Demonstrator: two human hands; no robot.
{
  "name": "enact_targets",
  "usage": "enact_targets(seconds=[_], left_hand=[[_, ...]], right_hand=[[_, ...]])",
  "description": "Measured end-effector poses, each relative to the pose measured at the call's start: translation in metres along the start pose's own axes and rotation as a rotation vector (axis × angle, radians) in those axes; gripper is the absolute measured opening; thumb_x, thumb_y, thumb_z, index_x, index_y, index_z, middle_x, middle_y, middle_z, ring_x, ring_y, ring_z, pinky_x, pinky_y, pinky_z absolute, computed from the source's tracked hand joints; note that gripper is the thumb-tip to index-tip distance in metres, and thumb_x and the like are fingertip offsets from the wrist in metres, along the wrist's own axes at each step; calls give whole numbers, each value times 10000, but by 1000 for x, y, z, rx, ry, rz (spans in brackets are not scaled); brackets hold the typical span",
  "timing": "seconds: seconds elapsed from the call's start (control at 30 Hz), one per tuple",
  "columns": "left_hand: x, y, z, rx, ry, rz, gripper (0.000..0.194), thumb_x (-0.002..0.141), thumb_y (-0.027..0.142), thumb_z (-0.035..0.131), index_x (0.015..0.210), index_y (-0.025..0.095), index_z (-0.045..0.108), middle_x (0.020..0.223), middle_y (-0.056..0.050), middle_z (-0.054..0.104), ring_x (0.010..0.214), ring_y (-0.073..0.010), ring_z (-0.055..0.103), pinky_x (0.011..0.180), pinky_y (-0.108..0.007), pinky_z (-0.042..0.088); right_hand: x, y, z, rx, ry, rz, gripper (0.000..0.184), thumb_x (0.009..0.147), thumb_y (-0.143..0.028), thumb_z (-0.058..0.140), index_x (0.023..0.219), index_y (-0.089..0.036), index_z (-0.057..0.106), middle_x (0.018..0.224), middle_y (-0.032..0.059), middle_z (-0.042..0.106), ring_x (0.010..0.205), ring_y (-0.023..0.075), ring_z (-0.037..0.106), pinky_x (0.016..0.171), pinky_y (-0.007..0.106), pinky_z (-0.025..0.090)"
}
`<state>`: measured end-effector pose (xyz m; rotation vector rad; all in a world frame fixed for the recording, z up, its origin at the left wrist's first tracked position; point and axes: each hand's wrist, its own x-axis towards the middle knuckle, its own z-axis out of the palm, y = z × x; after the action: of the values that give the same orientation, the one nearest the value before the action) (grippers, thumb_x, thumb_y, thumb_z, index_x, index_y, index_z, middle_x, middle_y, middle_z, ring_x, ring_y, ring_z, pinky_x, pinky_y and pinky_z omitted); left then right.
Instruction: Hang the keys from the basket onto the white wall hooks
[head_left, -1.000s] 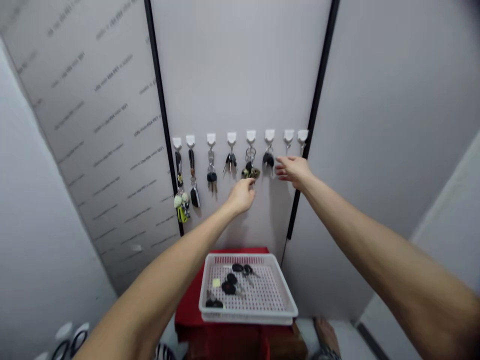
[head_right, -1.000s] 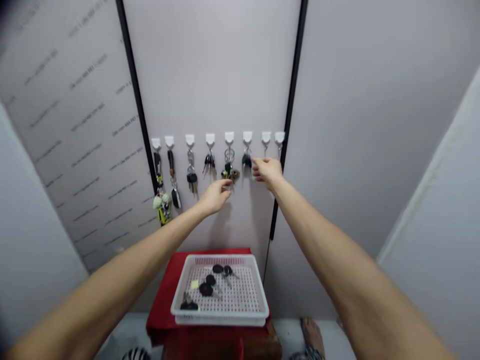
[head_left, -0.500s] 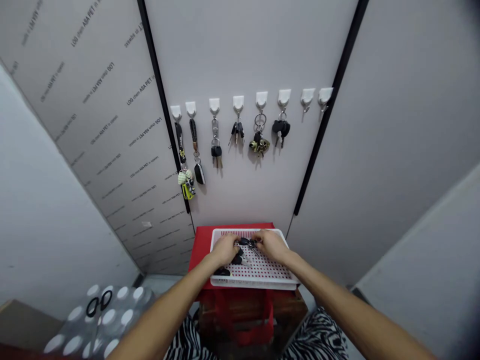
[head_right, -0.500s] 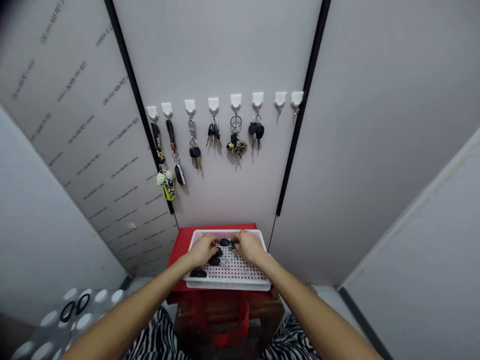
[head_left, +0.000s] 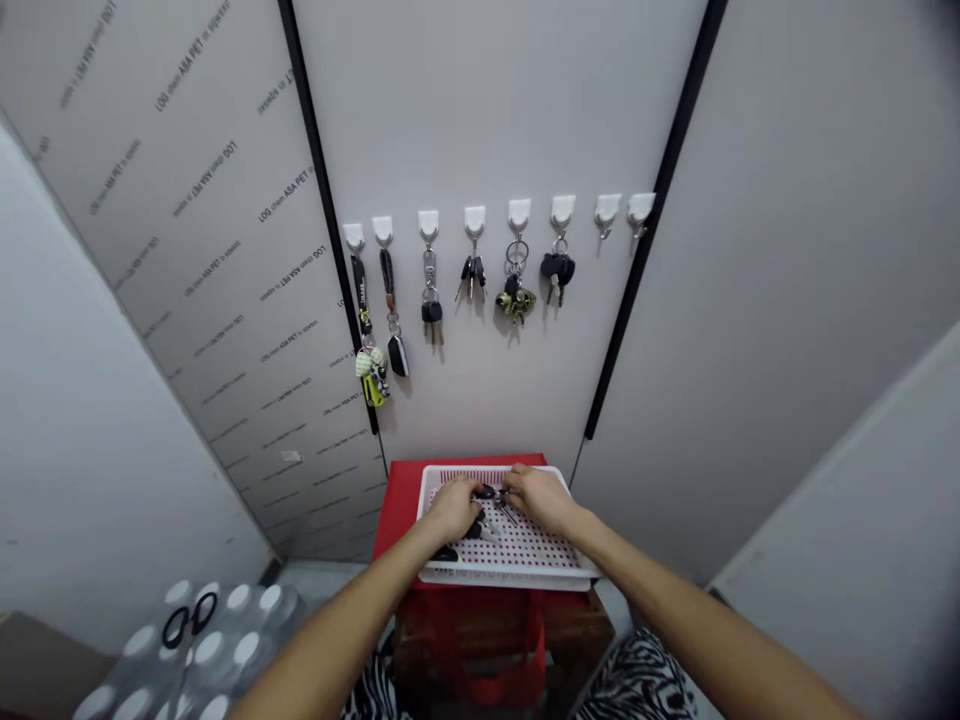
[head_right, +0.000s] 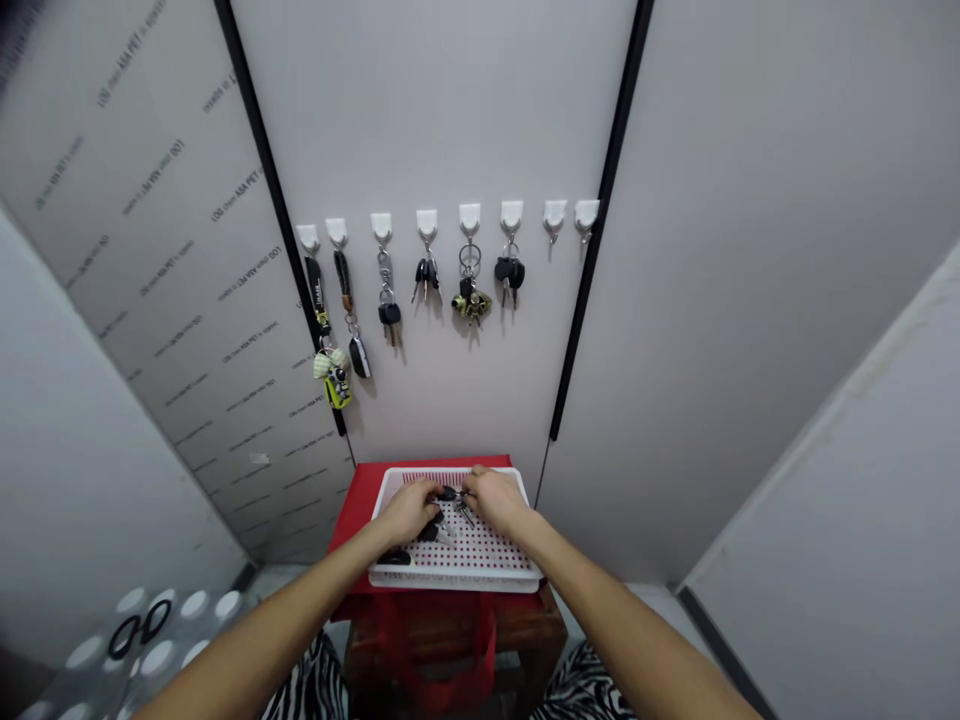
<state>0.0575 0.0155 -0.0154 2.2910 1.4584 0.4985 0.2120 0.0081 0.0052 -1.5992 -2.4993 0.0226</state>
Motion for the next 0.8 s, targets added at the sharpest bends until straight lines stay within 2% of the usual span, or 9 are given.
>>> enact_targets(seconds=[0.2, 0.37, 0.57, 0.7, 0.8], left_hand=[[9, 14, -7, -214, 74, 7, 324, 594, 114, 418, 901, 146, 520, 892, -39, 561, 786, -108, 494, 724, -209, 368], [21, 31, -22, -332, 89, -18, 252, 644, 167, 390, 826, 119, 557, 759, -34, 598, 674, -102, 512, 640, -209, 391], [30, 42, -43, -352, 91, -9, 213, 623, 172, 430, 766, 99, 570, 698, -29, 595, 610, -92, 499, 567, -192, 387], [35, 53, -60, -366, 129, 12, 215, 626, 167, 422, 766, 91, 566, 683, -32, 592, 578, -83, 492, 549, -186, 384], [40, 65, -73, -346, 142, 65, 206, 622, 177, 428, 744, 96, 573, 673, -31, 593, 583, -85, 495, 560, -189, 386]], right_hand=[[6, -1, -16, 366, 143, 61, 163, 627, -242, 434, 663, -148, 563, 655, 21, 552, 600, 99, 475, 550, 191, 337], [7, 0, -38, 663, 112, 143, 204, 617, -291, 438, 647, -123, 551, 532, -6, 532, 480, 80, 445, 458, 183, 330], [6, 8, -51, 801, 167, 154, 198, 609, -283, 443, 642, -109, 532, 598, 21, 563, 532, 94, 485, 524, 206, 377], [6, 13, -58, 833, 228, 190, 245, 618, -275, 432, 759, -108, 543, 714, 53, 589, 632, 122, 519, 608, 243, 394], [5, 13, -67, 842, 292, 137, 260, 612, -284, 451, 786, -120, 556, 770, 50, 588, 700, 126, 513, 664, 245, 380]])
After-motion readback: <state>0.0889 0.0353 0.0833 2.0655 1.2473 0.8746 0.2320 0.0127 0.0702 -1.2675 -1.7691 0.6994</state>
